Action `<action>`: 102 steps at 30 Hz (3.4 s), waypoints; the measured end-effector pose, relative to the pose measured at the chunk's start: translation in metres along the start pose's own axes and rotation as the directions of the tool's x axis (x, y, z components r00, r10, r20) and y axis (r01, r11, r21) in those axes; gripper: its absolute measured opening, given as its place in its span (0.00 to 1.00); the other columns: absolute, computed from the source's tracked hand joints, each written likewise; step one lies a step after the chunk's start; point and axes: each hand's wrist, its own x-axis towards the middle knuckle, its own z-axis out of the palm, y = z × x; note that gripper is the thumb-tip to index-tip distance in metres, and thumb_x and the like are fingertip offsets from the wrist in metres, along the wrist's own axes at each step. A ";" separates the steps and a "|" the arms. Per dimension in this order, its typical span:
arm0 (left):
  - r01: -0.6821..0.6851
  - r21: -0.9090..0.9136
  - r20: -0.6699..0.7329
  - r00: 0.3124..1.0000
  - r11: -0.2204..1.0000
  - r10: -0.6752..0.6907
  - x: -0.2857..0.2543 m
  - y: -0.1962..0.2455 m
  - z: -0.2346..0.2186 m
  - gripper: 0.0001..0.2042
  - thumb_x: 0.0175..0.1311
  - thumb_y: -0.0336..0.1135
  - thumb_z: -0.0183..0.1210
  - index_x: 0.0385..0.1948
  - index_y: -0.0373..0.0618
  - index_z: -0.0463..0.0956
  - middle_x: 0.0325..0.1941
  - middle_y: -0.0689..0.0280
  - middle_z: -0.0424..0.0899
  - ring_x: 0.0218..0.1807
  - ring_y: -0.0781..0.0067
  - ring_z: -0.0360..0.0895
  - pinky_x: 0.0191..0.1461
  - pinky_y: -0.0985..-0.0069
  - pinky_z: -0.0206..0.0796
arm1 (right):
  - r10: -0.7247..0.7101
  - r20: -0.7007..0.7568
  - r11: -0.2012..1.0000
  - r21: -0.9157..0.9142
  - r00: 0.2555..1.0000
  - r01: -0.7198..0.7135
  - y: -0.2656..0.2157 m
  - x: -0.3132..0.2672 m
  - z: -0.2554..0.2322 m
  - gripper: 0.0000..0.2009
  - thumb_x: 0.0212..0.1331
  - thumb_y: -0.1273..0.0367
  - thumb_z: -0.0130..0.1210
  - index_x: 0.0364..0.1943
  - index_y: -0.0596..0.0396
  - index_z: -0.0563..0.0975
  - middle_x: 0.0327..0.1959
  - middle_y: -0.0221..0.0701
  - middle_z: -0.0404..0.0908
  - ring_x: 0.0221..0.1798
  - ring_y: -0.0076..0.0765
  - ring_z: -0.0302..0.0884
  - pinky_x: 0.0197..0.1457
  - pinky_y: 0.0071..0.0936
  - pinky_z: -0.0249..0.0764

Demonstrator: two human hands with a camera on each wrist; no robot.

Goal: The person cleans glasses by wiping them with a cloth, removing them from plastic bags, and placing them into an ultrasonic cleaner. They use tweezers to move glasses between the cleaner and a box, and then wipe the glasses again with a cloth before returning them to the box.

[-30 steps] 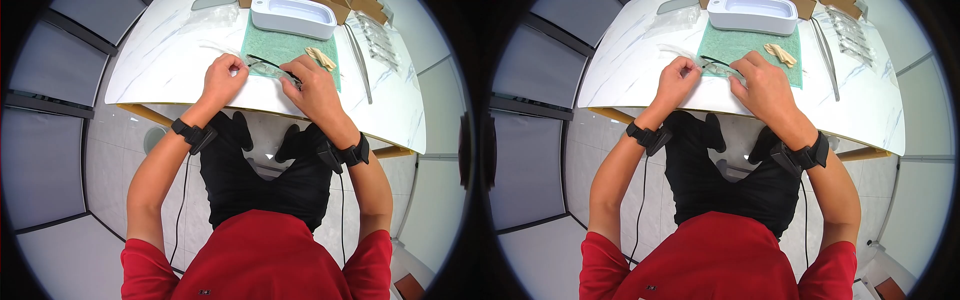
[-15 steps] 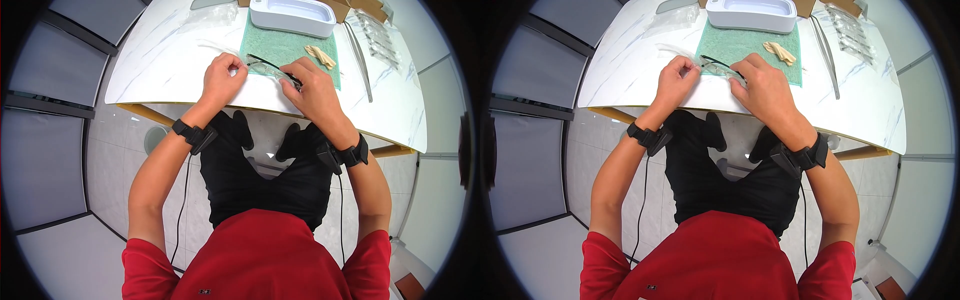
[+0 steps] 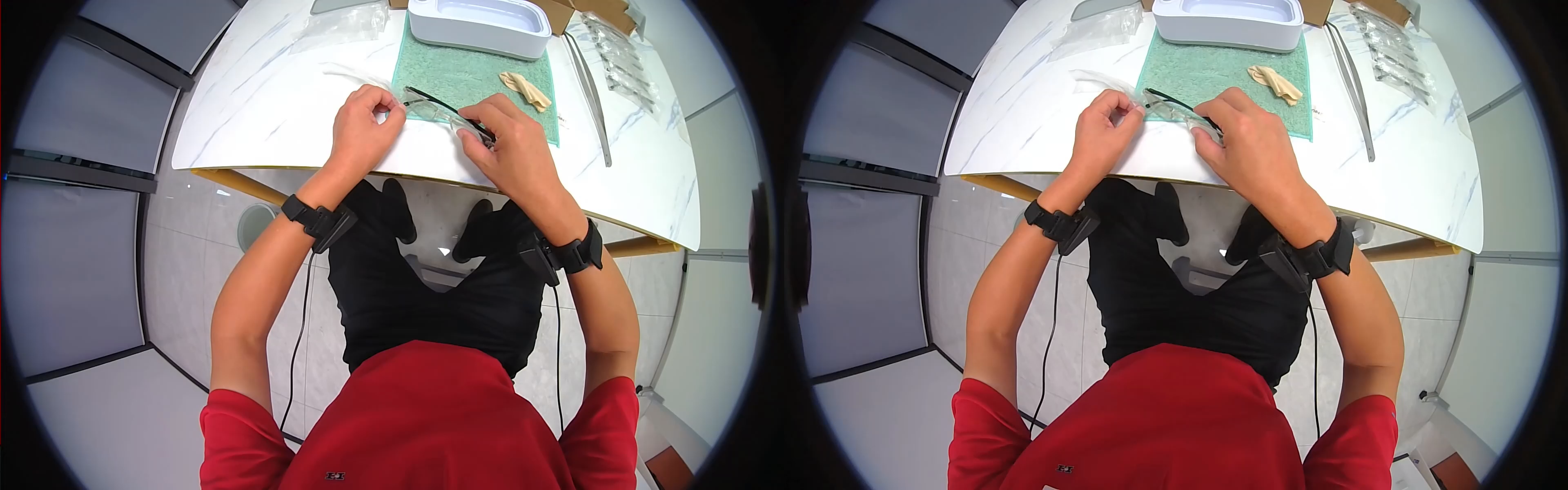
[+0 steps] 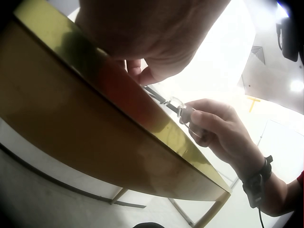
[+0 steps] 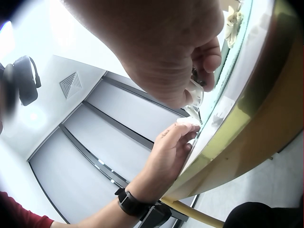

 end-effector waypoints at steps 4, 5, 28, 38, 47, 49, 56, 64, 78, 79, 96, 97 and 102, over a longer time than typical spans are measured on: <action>-0.009 0.014 -0.005 1.000 1.000 0.009 -0.001 0.001 -0.001 0.06 0.57 0.32 0.63 0.27 0.39 0.78 0.32 0.62 0.82 0.39 0.64 0.79 0.46 0.69 0.71 | 0.005 0.003 1.000 0.005 1.000 -0.005 0.000 0.000 0.000 0.09 0.57 0.68 0.64 0.40 0.56 0.84 0.40 0.36 0.82 0.33 0.47 0.82 0.40 0.38 0.78; -0.014 0.017 -0.007 1.000 1.000 0.014 -0.001 0.001 -0.001 0.06 0.57 0.32 0.63 0.27 0.39 0.78 0.32 0.62 0.82 0.39 0.64 0.79 0.46 0.69 0.71 | 0.002 0.001 1.000 0.004 1.000 -0.002 0.000 0.000 0.001 0.09 0.57 0.68 0.64 0.40 0.56 0.84 0.39 0.36 0.82 0.33 0.47 0.82 0.40 0.38 0.78; 0.000 0.013 -0.002 1.000 1.000 0.000 0.000 0.001 -0.001 0.07 0.57 0.32 0.64 0.27 0.39 0.79 0.33 0.62 0.82 0.39 0.64 0.79 0.46 0.69 0.71 | -0.007 -0.009 1.000 0.009 1.000 0.007 0.002 -0.002 0.003 0.09 0.57 0.68 0.64 0.40 0.56 0.84 0.40 0.37 0.82 0.32 0.47 0.82 0.40 0.38 0.78; -0.015 0.020 -0.010 1.000 1.000 0.015 -0.001 0.001 0.000 0.07 0.57 0.32 0.64 0.26 0.39 0.78 0.32 0.62 0.82 0.39 0.64 0.78 0.46 0.69 0.71 | 0.001 -0.004 1.000 0.012 1.000 -0.001 0.003 -0.003 0.003 0.09 0.57 0.68 0.64 0.40 0.56 0.84 0.39 0.37 0.82 0.31 0.46 0.82 0.39 0.37 0.78; -0.014 0.022 -0.017 1.000 1.000 0.014 -0.001 0.001 0.000 0.06 0.56 0.31 0.64 0.26 0.39 0.78 0.32 0.62 0.82 0.38 0.64 0.78 0.45 0.69 0.71 | -0.005 -0.016 1.000 0.022 1.000 0.005 0.004 -0.003 0.004 0.09 0.57 0.68 0.64 0.40 0.56 0.84 0.39 0.37 0.82 0.32 0.46 0.82 0.39 0.37 0.78; -0.050 0.024 -0.015 0.999 0.998 0.050 -0.001 -0.002 0.000 0.08 0.59 0.33 0.65 0.29 0.38 0.77 0.31 0.65 0.80 0.36 0.73 0.73 0.41 0.74 0.67 | -0.001 -0.015 1.000 0.024 1.000 0.001 0.004 -0.004 0.004 0.09 0.57 0.68 0.64 0.40 0.56 0.84 0.39 0.37 0.82 0.32 0.46 0.82 0.39 0.37 0.78; -0.022 0.025 -0.020 1.000 0.999 0.022 -0.002 0.004 -0.001 0.07 0.56 0.32 0.64 0.26 0.39 0.78 0.32 0.62 0.82 0.38 0.64 0.78 0.45 0.69 0.71 | 0.020 -0.016 0.999 0.047 1.000 -0.020 0.005 -0.005 0.005 0.09 0.57 0.68 0.64 0.40 0.55 0.84 0.38 0.37 0.82 0.32 0.47 0.81 0.38 0.38 0.77; -0.060 0.046 -0.022 0.998 0.997 0.061 -0.002 -0.003 0.001 0.10 0.61 0.35 0.65 0.30 0.39 0.76 0.30 0.68 0.78 0.32 0.79 0.69 0.37 0.77 0.63 | 0.064 0.001 0.994 0.086 0.998 -0.064 0.005 -0.006 0.005 0.09 0.56 0.68 0.65 0.40 0.56 0.84 0.38 0.37 0.82 0.30 0.44 0.81 0.37 0.36 0.77; -0.075 0.065 -0.045 0.996 0.995 0.078 -0.003 -0.004 0.002 0.10 0.60 0.36 0.66 0.31 0.39 0.76 0.29 0.69 0.77 0.29 0.80 0.66 0.34 0.77 0.62 | 0.096 0.015 0.988 0.117 0.995 -0.097 0.007 -0.010 0.005 0.10 0.57 0.68 0.64 0.41 0.57 0.84 0.38 0.37 0.83 0.31 0.44 0.81 0.37 0.34 0.77; -0.075 0.062 -0.047 0.996 0.995 0.078 -0.002 -0.005 0.002 0.10 0.60 0.36 0.66 0.31 0.39 0.76 0.29 0.69 0.77 0.29 0.80 0.65 0.34 0.78 0.62 | 0.098 0.016 0.988 0.121 0.995 -0.099 0.007 -0.010 0.005 0.10 0.57 0.68 0.64 0.41 0.57 0.84 0.38 0.37 0.83 0.31 0.44 0.81 0.37 0.34 0.77; -0.043 0.034 -0.059 0.997 0.998 0.045 -0.003 -0.005 0.004 0.09 0.60 0.34 0.66 0.30 0.39 0.76 0.29 0.68 0.78 0.31 0.77 0.70 0.37 0.76 0.65 | 0.139 0.002 0.974 0.178 0.990 -0.137 0.009 -0.014 0.006 0.10 0.57 0.68 0.64 0.41 0.59 0.84 0.38 0.38 0.83 0.32 0.43 0.81 0.38 0.34 0.77; -0.017 0.021 -0.053 0.998 1.000 0.018 -0.003 -0.003 0.003 0.09 0.59 0.34 0.65 0.29 0.38 0.77 0.31 0.64 0.80 0.34 0.71 0.75 0.40 0.72 0.68 | 0.143 0.001 0.973 0.184 0.990 -0.141 0.009 -0.014 0.006 0.10 0.57 0.68 0.65 0.41 0.59 0.84 0.37 0.38 0.83 0.32 0.43 0.81 0.38 0.34 0.77; 0.009 0.017 -0.050 0.999 1.000 -0.008 -0.002 -0.007 0.004 0.09 0.57 0.33 0.65 0.29 0.38 0.77 0.33 0.61 0.83 0.37 0.64 0.80 0.44 0.69 0.72 | 0.159 -0.003 0.968 0.199 0.987 -0.155 0.010 -0.016 0.008 0.11 0.57 0.68 0.65 0.40 0.59 0.84 0.37 0.38 0.83 0.32 0.43 0.81 0.38 0.34 0.77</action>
